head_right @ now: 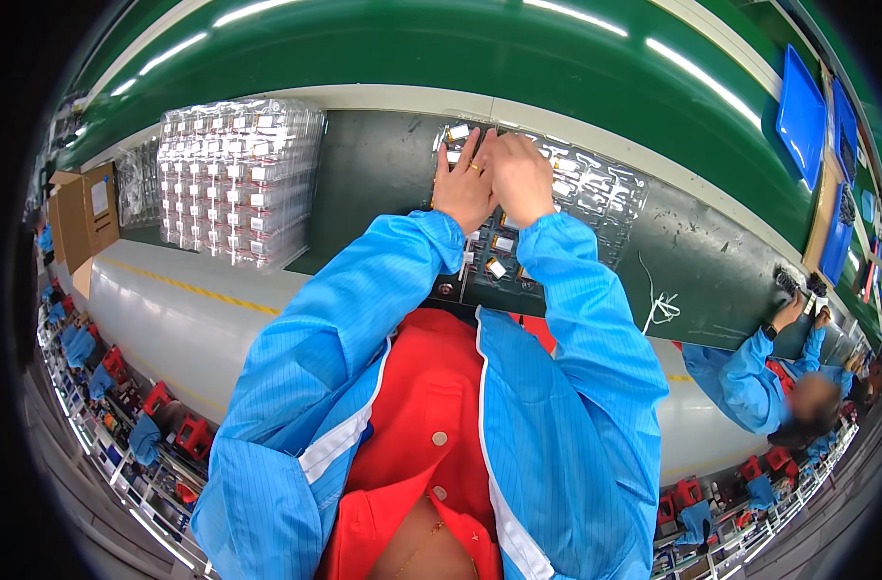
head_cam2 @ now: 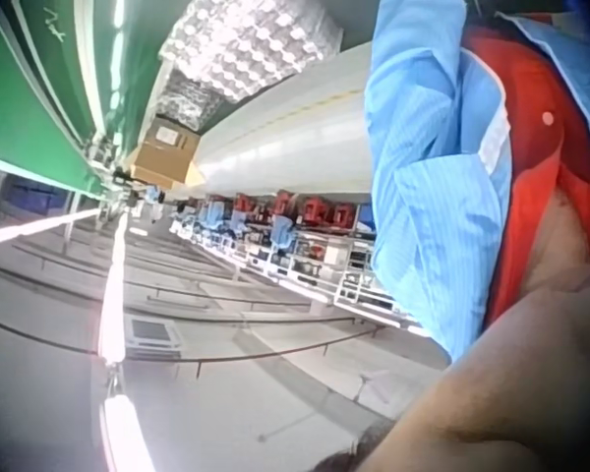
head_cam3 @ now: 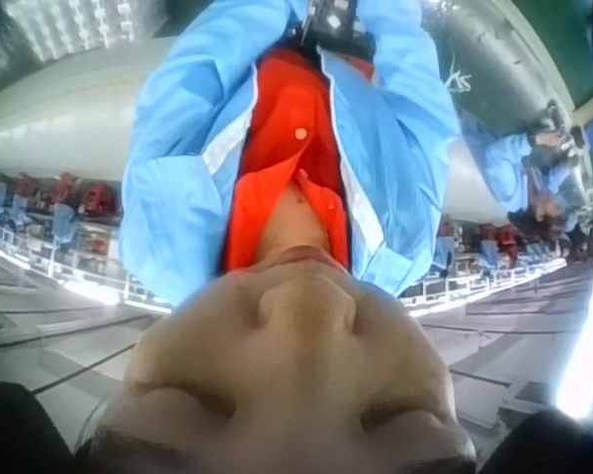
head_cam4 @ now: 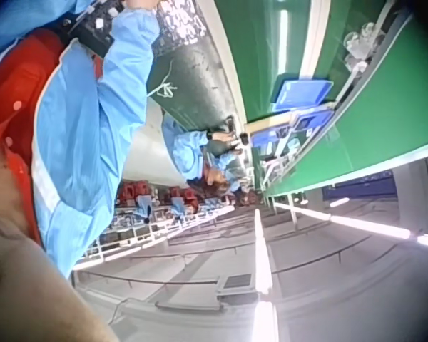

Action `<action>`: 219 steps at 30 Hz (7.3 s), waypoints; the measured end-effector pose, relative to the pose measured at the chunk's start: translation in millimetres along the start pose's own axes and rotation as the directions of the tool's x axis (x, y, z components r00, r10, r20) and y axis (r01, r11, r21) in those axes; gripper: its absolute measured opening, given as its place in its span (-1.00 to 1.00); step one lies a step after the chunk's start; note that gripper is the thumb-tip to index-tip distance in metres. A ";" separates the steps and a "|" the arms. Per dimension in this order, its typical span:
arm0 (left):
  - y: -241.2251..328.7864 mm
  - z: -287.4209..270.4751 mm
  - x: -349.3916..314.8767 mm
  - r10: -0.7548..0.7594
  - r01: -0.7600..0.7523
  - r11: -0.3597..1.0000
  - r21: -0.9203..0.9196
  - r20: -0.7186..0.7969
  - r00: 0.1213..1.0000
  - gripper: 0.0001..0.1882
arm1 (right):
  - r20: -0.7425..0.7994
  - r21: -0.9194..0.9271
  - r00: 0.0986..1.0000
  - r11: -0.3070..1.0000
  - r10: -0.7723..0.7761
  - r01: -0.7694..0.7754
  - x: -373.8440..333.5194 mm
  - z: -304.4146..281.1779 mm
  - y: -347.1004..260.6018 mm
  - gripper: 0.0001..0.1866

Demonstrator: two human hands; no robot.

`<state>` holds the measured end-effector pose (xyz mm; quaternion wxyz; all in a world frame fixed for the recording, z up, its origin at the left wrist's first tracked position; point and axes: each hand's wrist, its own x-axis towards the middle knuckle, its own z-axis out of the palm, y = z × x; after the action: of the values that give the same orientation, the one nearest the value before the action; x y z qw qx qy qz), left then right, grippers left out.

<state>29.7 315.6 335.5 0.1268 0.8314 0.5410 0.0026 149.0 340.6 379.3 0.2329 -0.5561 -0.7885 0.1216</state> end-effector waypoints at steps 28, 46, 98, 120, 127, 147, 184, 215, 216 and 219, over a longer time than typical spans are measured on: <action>22.8 15.7 -37.6 -0.066 0.045 0.988 -0.149 -0.145 0.987 -0.39 | 0.206 0.419 0.959 0.868 0.195 -0.266 -34.5 -65.9 -49.3 -0.93; 20.9 8.2 -78.0 0.011 -0.021 0.985 -0.173 -0.059 0.998 -0.37 | 0.070 0.519 0.897 0.752 0.437 -0.406 -58.0 -88.9 -62.6 -0.95; -11.1 12.2 -95.7 0.378 -0.378 0.924 -0.065 -0.008 0.926 -0.40 | -0.364 0.742 0.791 0.666 0.492 -0.073 -130.6 -111.3 -141.1 -0.93; -40.7 -23.6 -95.9 0.395 -0.389 0.908 -0.152 0.007 0.919 -0.40 | -0.093 0.456 0.422 0.415 0.902 -0.788 -272.9 -159.2 165.8 -0.77; -72.9 -57.2 -111.7 0.191 -0.193 0.960 -0.203 -0.029 0.981 -0.42 | -0.498 0.256 0.366 0.536 0.786 -0.805 -258.1 -47.7 181.2 -0.64; -70.6 -125.9 -141.5 -0.193 0.099 0.921 -0.376 -0.220 0.956 -0.42 | -0.493 -0.056 0.416 0.449 0.764 -0.892 -310.5 -82.7 164.1 -0.55; -376.9 -206.4 -165.6 -0.723 0.246 0.469 -0.849 -0.209 0.658 -0.52 | -0.759 0.109 0.027 0.169 0.650 -0.980 -277.4 -140.0 150.6 -0.79; -433.7 -204.1 -193.4 -0.698 0.336 0.664 -0.668 -0.394 0.598 -0.65 | -0.842 0.026 0.265 0.527 0.470 -0.849 -220.1 -92.0 74.1 -0.77; -439.7 -200.7 -189.5 -0.676 0.371 0.701 -0.609 -0.401 0.618 -0.64 | -0.809 0.006 0.371 0.637 0.457 -0.771 -178.3 -83.1 34.0 -0.73; -465.1 -188.6 -166.3 -0.617 0.413 0.766 -0.493 -0.382 0.688 -0.58 | -0.499 0.226 0.665 0.824 0.555 -0.519 -82.1 -15.4 -79.2 -0.57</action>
<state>-484.0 383.1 440.8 0.1236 0.5685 0.7586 0.2935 114.1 235.0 409.2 0.4183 -0.7664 -0.4853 0.0470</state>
